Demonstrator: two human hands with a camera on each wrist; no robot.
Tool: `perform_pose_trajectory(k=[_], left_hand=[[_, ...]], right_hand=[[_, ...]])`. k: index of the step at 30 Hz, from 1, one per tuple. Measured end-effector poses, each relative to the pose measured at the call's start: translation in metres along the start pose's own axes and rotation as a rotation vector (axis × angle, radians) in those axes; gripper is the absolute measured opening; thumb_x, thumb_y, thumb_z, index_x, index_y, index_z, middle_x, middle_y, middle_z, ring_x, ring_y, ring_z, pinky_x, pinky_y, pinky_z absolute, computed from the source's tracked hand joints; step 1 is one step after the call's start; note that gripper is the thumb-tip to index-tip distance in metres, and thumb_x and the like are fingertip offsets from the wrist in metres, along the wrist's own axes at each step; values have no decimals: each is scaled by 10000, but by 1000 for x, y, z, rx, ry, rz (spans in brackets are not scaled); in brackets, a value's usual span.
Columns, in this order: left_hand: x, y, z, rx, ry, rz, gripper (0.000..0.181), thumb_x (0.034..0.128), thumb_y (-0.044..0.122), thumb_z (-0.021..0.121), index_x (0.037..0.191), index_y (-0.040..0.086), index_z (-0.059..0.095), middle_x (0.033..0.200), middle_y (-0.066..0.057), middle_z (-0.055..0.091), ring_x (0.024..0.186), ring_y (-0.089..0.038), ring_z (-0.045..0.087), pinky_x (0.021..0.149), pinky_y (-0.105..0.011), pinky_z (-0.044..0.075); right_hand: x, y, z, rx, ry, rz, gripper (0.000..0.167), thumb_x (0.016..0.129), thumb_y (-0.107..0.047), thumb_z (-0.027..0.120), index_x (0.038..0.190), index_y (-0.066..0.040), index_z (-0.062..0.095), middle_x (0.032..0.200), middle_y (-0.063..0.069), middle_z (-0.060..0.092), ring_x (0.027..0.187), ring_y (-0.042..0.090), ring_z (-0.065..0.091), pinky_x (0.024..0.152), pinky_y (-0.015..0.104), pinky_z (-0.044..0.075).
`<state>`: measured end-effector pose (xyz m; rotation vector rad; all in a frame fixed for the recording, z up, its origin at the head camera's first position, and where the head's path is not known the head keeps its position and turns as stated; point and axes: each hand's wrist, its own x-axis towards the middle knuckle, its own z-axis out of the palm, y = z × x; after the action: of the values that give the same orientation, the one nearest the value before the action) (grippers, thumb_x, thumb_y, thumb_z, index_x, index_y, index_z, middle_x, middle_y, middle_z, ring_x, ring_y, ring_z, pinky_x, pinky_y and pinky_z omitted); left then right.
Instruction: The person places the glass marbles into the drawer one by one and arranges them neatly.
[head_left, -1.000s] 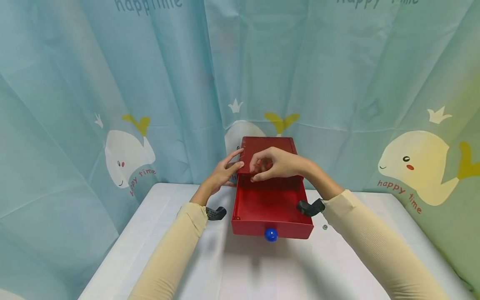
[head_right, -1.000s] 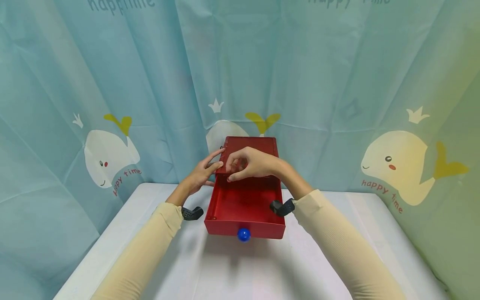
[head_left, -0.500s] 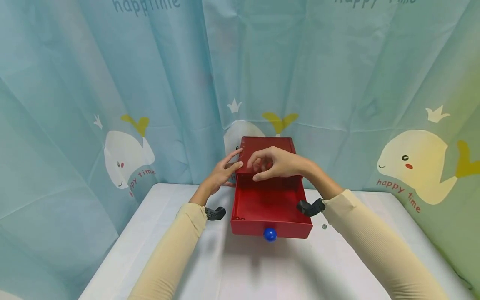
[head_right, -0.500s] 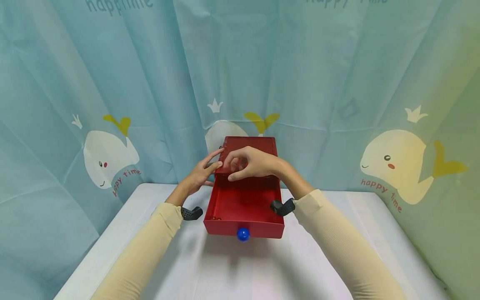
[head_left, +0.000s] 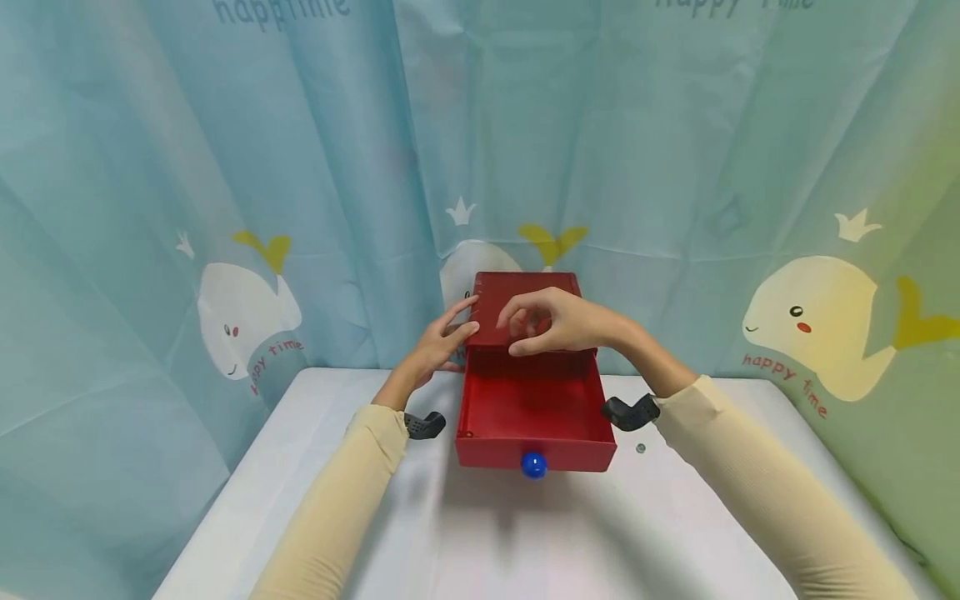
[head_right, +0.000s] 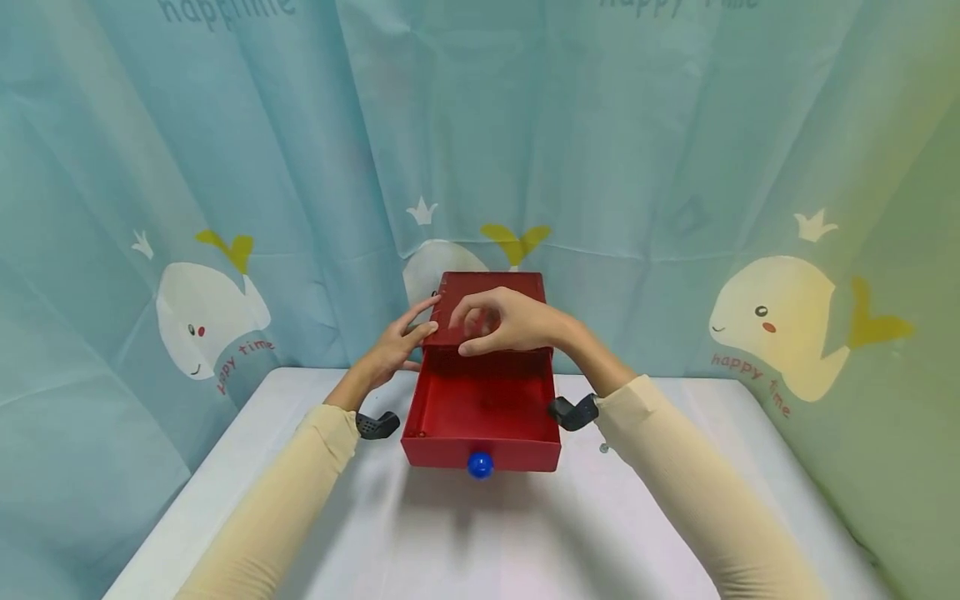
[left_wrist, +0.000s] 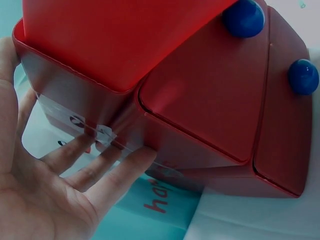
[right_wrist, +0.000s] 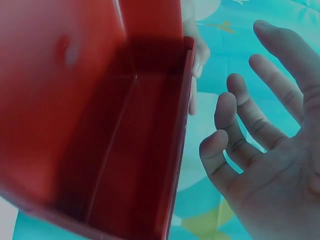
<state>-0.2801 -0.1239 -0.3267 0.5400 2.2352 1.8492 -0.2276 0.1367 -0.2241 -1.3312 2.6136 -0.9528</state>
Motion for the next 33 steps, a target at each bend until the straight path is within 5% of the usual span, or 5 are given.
perform_pose_trajectory(k=[15, 33], left_hand=[[-3, 1, -7, -15, -6, 11, 609, 1020, 395, 605, 1584, 396, 374, 1595, -155, 409, 1377, -373, 497, 924, -609, 541], [-5, 2, -7, -15, -2, -4, 622, 1011, 417, 617, 1582, 414, 370, 1586, -164, 413, 1373, -373, 497, 939, -592, 541]], right_hand=[[-34, 9, -14, -8, 40, 72, 394, 895, -231, 807, 1246, -105, 677, 962, 5, 662, 826, 207, 638, 728, 350, 569], [-97, 29, -21, 21, 195, 85, 437, 905, -124, 796, 1309, -104, 633, 1016, 68, 653, 773, 223, 646, 646, 319, 572]])
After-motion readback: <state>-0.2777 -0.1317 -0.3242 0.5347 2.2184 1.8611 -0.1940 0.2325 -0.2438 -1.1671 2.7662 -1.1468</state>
